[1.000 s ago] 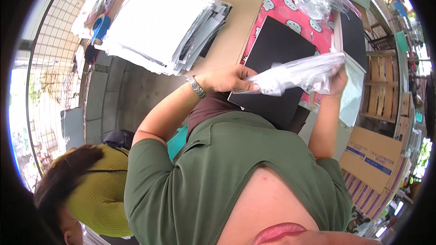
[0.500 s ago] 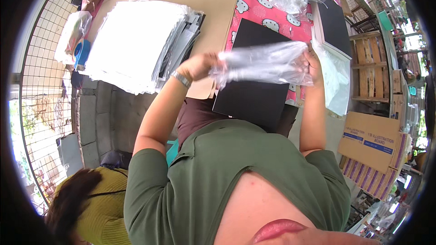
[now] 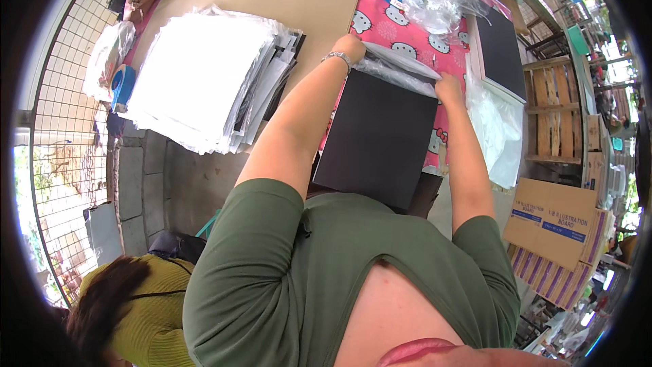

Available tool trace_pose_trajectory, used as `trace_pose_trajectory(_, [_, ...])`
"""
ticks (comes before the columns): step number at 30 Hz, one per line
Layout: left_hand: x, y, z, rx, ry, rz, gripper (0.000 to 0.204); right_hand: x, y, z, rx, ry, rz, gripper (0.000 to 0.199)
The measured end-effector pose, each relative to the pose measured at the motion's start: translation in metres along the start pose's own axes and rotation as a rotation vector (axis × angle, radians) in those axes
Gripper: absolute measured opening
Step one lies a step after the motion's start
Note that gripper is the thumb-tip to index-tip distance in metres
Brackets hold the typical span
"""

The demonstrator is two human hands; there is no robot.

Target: The person places black cardstock sheets into individual plastic bags, smoothing the bags and stacking the finished items.

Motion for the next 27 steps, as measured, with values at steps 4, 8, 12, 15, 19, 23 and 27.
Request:
trace_pose_trajectory(4, [-0.011,0.009,-0.008,0.040,-0.045,0.131,0.040,-0.020,0.004,-0.013,0.104,0.107,0.039,0.037])
trace_pose_trajectory(8, [-0.024,0.013,-0.035,-0.189,-0.099,0.017,0.032,-0.034,-0.016,-0.056,0.078,0.162,0.027,0.036])
trace_pose_trajectory(12, [-0.039,0.039,-0.082,-0.349,0.035,0.085,0.019,-0.040,-0.023,-0.114,0.151,0.315,0.038,0.031])
trace_pose_trajectory(15, [-0.063,0.069,-0.127,-0.506,0.088,0.126,0.015,-0.029,-0.007,-0.161,0.826,0.111,0.165,0.030])
trace_pose_trajectory(19, [-0.088,0.105,-0.177,-0.922,-0.153,-0.023,0.022,-0.031,-0.018,-0.215,1.427,-0.124,0.313,0.024])
trace_pose_trajectory(23, [-0.126,0.150,-0.235,-0.959,-0.302,0.057,0.023,-0.072,-0.061,-0.298,1.547,-0.134,0.085,0.027])
trace_pose_trajectory(27, [-0.136,0.134,-0.241,-0.865,-0.324,0.028,0.021,-0.083,-0.057,-0.291,1.751,-0.201,-0.075,0.035])
Point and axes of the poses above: each hand's wrist, its own x-axis towards the middle knuckle, its own z-axis out of the palm, y = z × x, the point moved 6 cm from there along x, towards the middle knuckle, and after that the axes turned 3 degrees about y, right-handed, at the moved point
